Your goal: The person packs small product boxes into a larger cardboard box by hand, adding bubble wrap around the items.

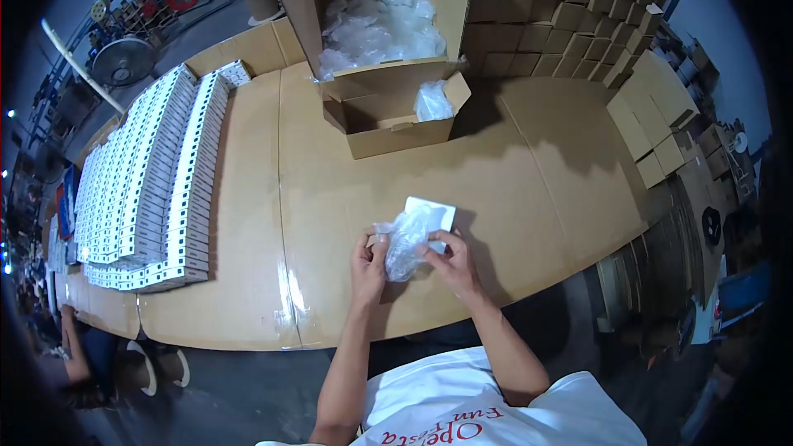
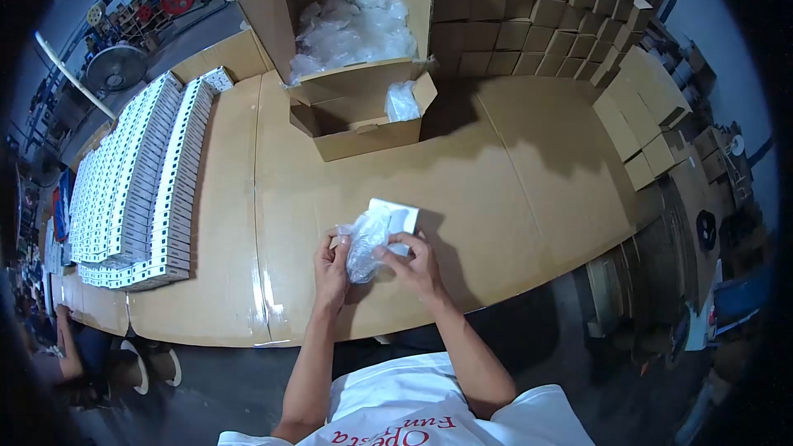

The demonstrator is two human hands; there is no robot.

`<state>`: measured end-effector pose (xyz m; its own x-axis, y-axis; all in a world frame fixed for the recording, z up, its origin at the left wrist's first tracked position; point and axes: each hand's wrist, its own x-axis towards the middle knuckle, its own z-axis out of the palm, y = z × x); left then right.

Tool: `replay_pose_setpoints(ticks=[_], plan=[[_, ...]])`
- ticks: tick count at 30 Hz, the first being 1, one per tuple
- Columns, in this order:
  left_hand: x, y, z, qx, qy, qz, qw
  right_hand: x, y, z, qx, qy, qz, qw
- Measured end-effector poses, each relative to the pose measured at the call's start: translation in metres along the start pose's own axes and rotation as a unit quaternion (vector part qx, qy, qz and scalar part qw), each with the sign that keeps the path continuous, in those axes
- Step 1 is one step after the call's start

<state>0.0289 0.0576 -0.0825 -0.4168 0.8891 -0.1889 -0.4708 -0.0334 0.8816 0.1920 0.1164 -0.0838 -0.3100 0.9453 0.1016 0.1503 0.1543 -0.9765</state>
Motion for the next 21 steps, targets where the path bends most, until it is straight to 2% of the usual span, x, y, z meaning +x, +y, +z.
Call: replay_pose_setpoints(ticks=[1,4,5,11,14,17,20,21], plan=[[0.004,-0.006,-0.002,-0.014,0.001,0.026,1.000,0.000,0.000,0.001,0.024,-0.009,0.002,1.000],[0.010,-0.008,-0.011,-0.025,-0.012,0.010,1.000,0.000,-0.003,0.002,-0.013,-0.062,0.024,0.998],[0.012,-0.009,-0.010,0.014,0.010,0.005,1.000,-0.001,-0.008,0.000,-0.046,-0.062,0.026,0.997],[0.013,0.000,0.001,-0.103,0.096,0.001,0.990,0.000,-0.025,-0.011,-0.083,-0.117,0.037,0.989],[0.013,-0.006,-0.006,-0.101,0.090,0.010,0.991,0.001,-0.019,-0.017,-0.096,-0.157,0.057,0.981],[0.011,-0.006,-0.005,-0.100,0.093,0.027,0.990,0.004,-0.010,-0.026,-0.104,-0.195,0.150,0.964],[0.007,0.005,0.008,-0.053,0.124,0.028,0.990,-0.003,-0.002,-0.025,0.035,-0.119,0.086,0.989],[0.007,0.002,0.008,-0.012,0.125,0.035,0.991,-0.001,-0.001,-0.021,0.038,-0.106,0.024,0.993]])
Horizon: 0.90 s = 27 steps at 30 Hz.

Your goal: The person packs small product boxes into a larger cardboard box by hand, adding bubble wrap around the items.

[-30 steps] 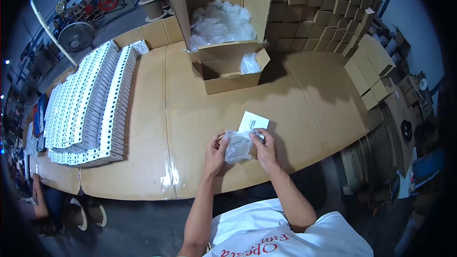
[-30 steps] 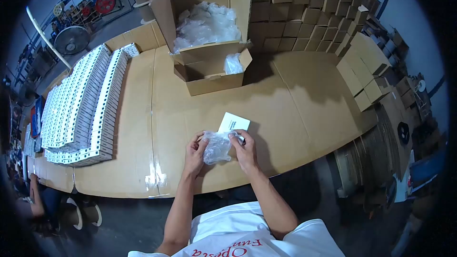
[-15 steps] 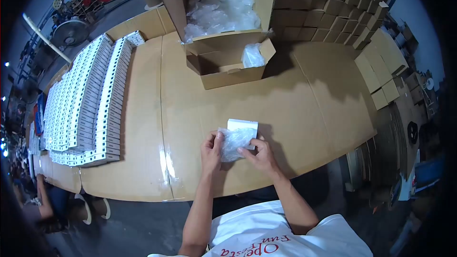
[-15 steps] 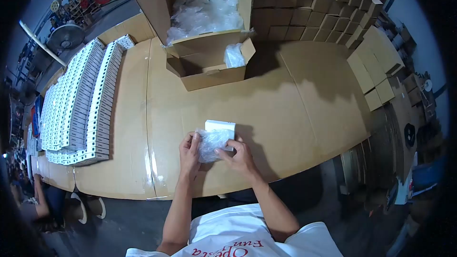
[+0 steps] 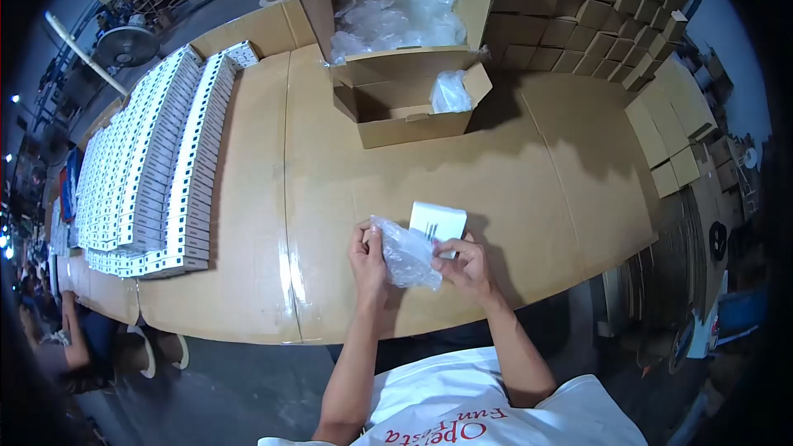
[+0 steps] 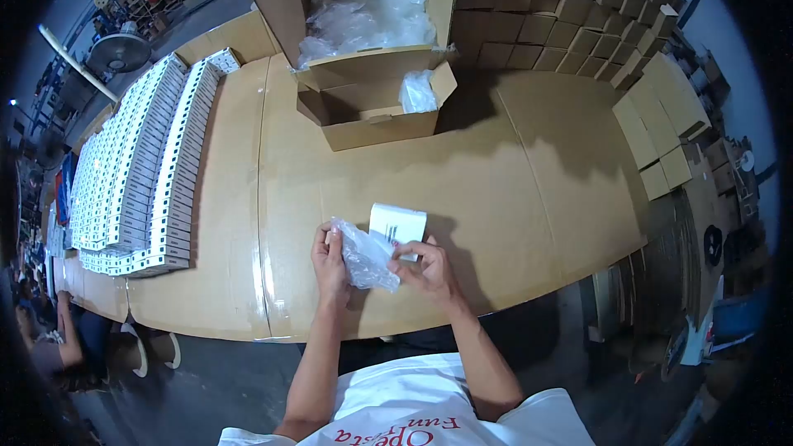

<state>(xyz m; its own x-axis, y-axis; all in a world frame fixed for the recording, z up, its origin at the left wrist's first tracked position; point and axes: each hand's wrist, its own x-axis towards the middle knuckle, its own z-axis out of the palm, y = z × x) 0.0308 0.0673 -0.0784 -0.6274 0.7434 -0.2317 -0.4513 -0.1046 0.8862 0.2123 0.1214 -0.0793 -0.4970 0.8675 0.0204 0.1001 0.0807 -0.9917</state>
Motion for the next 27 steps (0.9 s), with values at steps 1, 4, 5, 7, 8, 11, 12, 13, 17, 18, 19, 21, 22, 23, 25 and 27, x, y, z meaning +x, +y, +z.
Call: replay_pose_setpoints(ticks=[1,4,5,7,8,11,12,13,17,18,19,21,22,23,25,27], plan=[[0.000,-0.005,-0.002,0.040,-0.001,0.011,0.999,0.003,0.001,0.004,-0.003,0.011,-0.062,0.998],[-0.004,-0.003,-0.001,0.084,-0.014,0.024,0.996,0.006,-0.002,0.008,-0.030,0.001,-0.109,0.994],[-0.006,-0.001,0.001,0.087,-0.019,0.024,0.996,0.006,-0.003,0.009,-0.042,-0.009,-0.101,0.994],[-0.007,0.000,0.000,0.093,-0.044,0.020,0.994,0.007,-0.002,0.012,-0.057,0.045,-0.057,0.996],[-0.008,0.001,-0.001,0.097,-0.063,0.018,0.993,0.008,-0.001,0.015,-0.064,0.072,-0.035,0.995],[-0.016,0.010,0.002,0.141,-0.122,0.033,0.982,0.012,0.003,0.023,-0.033,0.160,-0.028,0.986],[-0.019,0.012,0.003,0.160,-0.141,0.041,0.976,0.013,0.000,0.021,-0.052,0.177,-0.009,0.983],[-0.020,0.012,0.000,0.162,-0.163,0.022,0.973,0.016,-0.002,0.019,-0.071,0.194,0.009,0.978],[-0.015,0.018,-0.015,0.061,-0.207,-0.023,0.976,0.025,0.001,0.015,-0.083,0.242,-0.029,0.966],[-0.013,0.017,-0.016,-0.028,-0.196,-0.038,0.980,0.026,-0.004,0.012,-0.046,0.227,0.033,0.972],[-0.012,0.016,-0.017,-0.117,-0.181,-0.055,0.975,0.025,-0.012,0.009,-0.009,0.209,0.096,0.973],[-0.015,0.015,-0.013,0.062,-0.175,0.105,0.977,0.023,-0.024,0.008,0.057,0.173,0.151,0.972],[-0.020,0.017,-0.007,0.169,-0.178,0.194,0.950,0.022,-0.028,0.010,0.086,0.156,0.144,0.973],[-0.022,0.025,-0.006,0.256,-0.197,0.250,0.913,0.021,-0.029,0.011,0.114,0.140,0.136,0.974],[-0.020,0.036,-0.006,0.340,-0.208,0.332,0.855,0.022,-0.028,0.009,0.142,0.108,0.141,0.974],[-0.011,0.038,-0.012,0.354,-0.207,0.376,0.831,0.024,-0.031,0.006,0.107,0.100,0.083,0.986]])
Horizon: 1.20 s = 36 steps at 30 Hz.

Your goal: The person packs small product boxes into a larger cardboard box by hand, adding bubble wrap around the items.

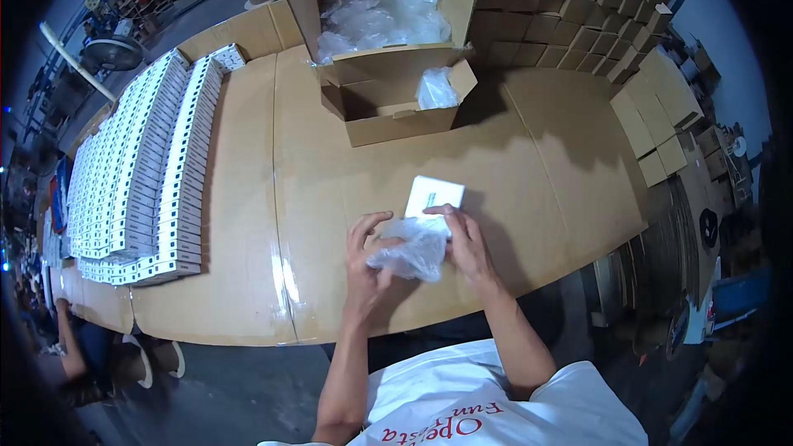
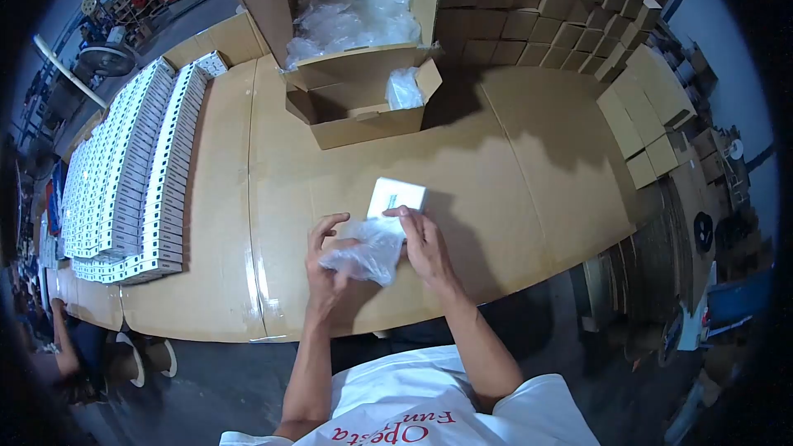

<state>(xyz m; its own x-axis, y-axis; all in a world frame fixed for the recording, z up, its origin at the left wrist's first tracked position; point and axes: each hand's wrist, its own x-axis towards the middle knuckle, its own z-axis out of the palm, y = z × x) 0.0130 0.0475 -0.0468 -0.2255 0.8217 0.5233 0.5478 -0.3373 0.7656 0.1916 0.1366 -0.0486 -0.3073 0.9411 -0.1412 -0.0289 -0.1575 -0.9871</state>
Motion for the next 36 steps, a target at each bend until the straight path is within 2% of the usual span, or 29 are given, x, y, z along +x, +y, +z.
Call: replay_pose_setpoints(ticks=[1,2,4,5,6,10,14,17,20,23,25,27,32,35,36], plan=[[0.001,-0.004,-0.001,-0.020,0.010,-0.011,1.000,-0.001,-0.010,-0.002,-0.043,0.004,-0.067,0.997],[0.000,-0.002,-0.002,-0.059,0.015,-0.065,0.996,-0.002,-0.023,-0.003,-0.086,0.008,-0.133,0.987],[0.000,0.007,-0.005,-0.135,0.025,-0.171,0.976,-0.004,-0.043,-0.010,-0.073,-0.064,-0.151,0.984],[-0.002,0.006,-0.008,-0.167,-0.003,-0.222,0.961,-0.004,-0.044,-0.012,-0.086,-0.091,-0.173,0.977],[0.000,0.010,-0.009,-0.188,-0.007,-0.242,0.952,-0.003,-0.044,-0.013,-0.099,-0.116,-0.194,0.969],[0.004,0.022,-0.003,-0.254,-0.012,-0.312,0.915,-0.001,-0.023,-0.009,-0.257,-0.087,-0.227,0.935],[-0.011,0.005,0.006,-0.319,0.021,-0.363,0.875,0.002,-0.002,0.006,-0.116,-0.044,-0.139,0.982],[-0.004,0.015,0.007,-0.341,0.046,-0.309,0.887,-0.001,0.005,0.010,-0.084,-0.023,-0.091,0.992],[-0.006,0.007,0.010,-0.345,0.042,-0.312,0.884,-0.004,0.000,0.018,0.003,-0.010,-0.090,0.996],[-0.003,0.009,0.008,-0.331,0.037,-0.339,0.880,-0.005,-0.016,0.009,-0.044,-0.005,-0.159,0.986],[-0.003,0.009,0.009,-0.313,0.035,-0.333,0.889,-0.001,-0.035,0.000,-0.133,0.000,-0.217,0.967],[-0.003,0.011,0.010,-0.305,0.036,-0.331,0.892,-0.008,-0.074,-0.001,-0.322,0.010,-0.267,0.908],[-0.002,0.012,0.017,-0.278,0.036,-0.309,0.909,-0.002,-0.076,0.011,-0.339,-0.001,-0.294,0.894],[0.010,0.030,0.013,-0.212,0.011,-0.304,0.929,0.001,-0.069,0.015,-0.321,-0.031,-0.287,0.902],[0.009,0.026,0.014,-0.191,-0.003,-0.329,0.925,-0.001,-0.071,0.017,-0.327,-0.043,-0.278,0.902]])
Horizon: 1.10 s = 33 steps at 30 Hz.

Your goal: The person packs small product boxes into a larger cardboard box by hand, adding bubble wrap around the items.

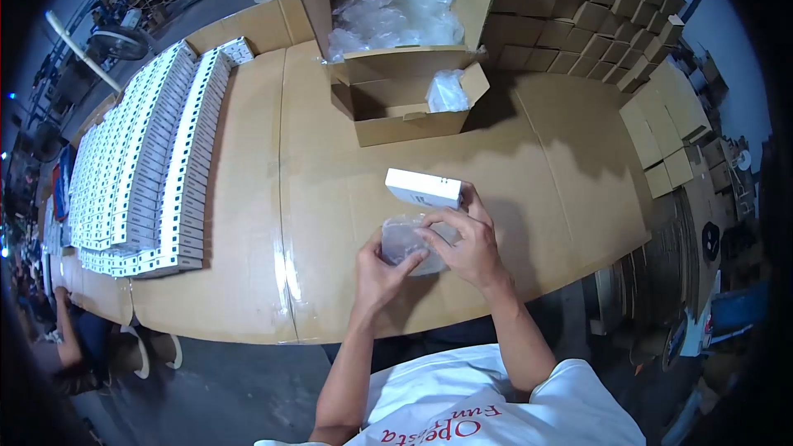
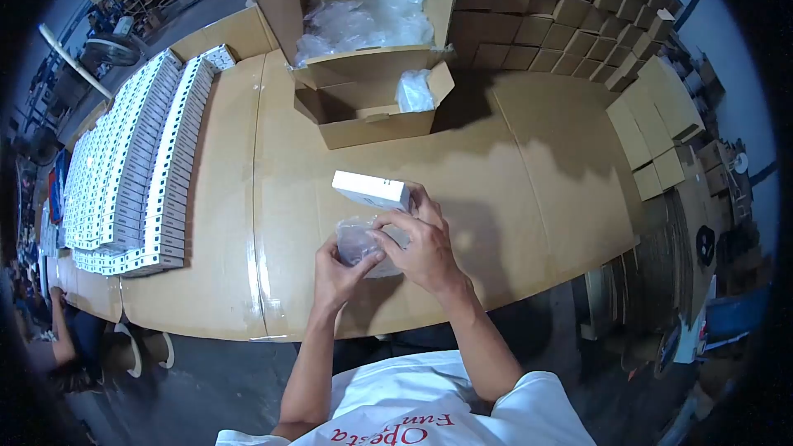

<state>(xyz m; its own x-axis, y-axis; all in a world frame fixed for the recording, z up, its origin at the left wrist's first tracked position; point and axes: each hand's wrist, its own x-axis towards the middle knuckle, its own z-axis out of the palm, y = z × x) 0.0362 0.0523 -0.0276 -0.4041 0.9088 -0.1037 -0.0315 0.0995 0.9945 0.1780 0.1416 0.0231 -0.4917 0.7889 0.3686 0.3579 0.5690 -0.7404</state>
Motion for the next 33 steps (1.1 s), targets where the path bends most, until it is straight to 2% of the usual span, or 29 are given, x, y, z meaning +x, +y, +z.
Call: replay_pose_setpoints(ticks=[2,5,6,7,10,12,13,14,16,17,20,21,27,30,33], plan=[[0.008,-0.014,0.000,0.045,-0.005,-0.051,0.998,0.000,-0.005,-0.002,-0.005,-0.026,0.007,1.000],[0.016,-0.040,-0.004,-0.009,-0.003,-0.008,1.000,-0.002,-0.003,-0.007,0.024,-0.059,-0.064,0.996],[0.018,-0.038,-0.005,-0.018,-0.004,0.005,1.000,-0.002,-0.001,-0.009,0.049,-0.048,-0.049,0.996],[0.016,-0.035,-0.002,-0.058,-0.001,-0.017,0.998,-0.002,0.002,-0.012,0.075,-0.038,-0.032,0.996],[0.013,-0.022,-0.004,-0.001,-0.006,-0.083,0.997,-0.005,0.019,-0.015,0.147,0.003,0.035,0.988],[0.012,-0.020,-0.004,-0.026,-0.014,-0.082,0.996,0.001,0.026,-0.017,0.227,0.035,0.041,0.972],[0.012,-0.020,-0.004,-0.039,-0.019,-0.082,0.996,0.002,0.030,-0.019,0.273,0.007,0.043,0.961],[0.011,-0.021,-0.003,-0.033,-0.018,-0.063,0.997,0.003,0.029,-0.019,0.318,0.018,0.053,0.946],[0.012,-0.020,-0.001,-0.020,-0.011,-0.022,0.999,0.008,0.025,-0.016,0.407,0.037,0.066,0.910],[0.012,-0.017,-0.001,-0.025,-0.011,-0.029,0.999,0.008,0.027,-0.017,0.477,0.005,0.089,0.874],[0.009,-0.005,-0.006,-0.029,-0.010,-0.044,0.999,0.003,0.043,-0.015,0.470,0.006,0.088,0.878],[0.009,-0.005,-0.008,-0.026,-0.011,-0.042,0.999,0.003,0.038,-0.012,0.505,0.036,0.086,0.858],[0.005,-0.017,-0.008,-0.043,-0.014,-0.041,0.998,-0.003,0.037,-0.004,0.553,0.112,0.128,0.816],[0.004,-0.033,-0.008,-0.018,-0.016,-0.064,0.998,-0.001,0.035,-0.008,0.390,0.112,0.098,0.909],[0.002,-0.043,-0.007,-0.029,-0.010,-0.056,0.998,0.000,0.027,-0.015,0.316,0.074,0.068,0.943]])
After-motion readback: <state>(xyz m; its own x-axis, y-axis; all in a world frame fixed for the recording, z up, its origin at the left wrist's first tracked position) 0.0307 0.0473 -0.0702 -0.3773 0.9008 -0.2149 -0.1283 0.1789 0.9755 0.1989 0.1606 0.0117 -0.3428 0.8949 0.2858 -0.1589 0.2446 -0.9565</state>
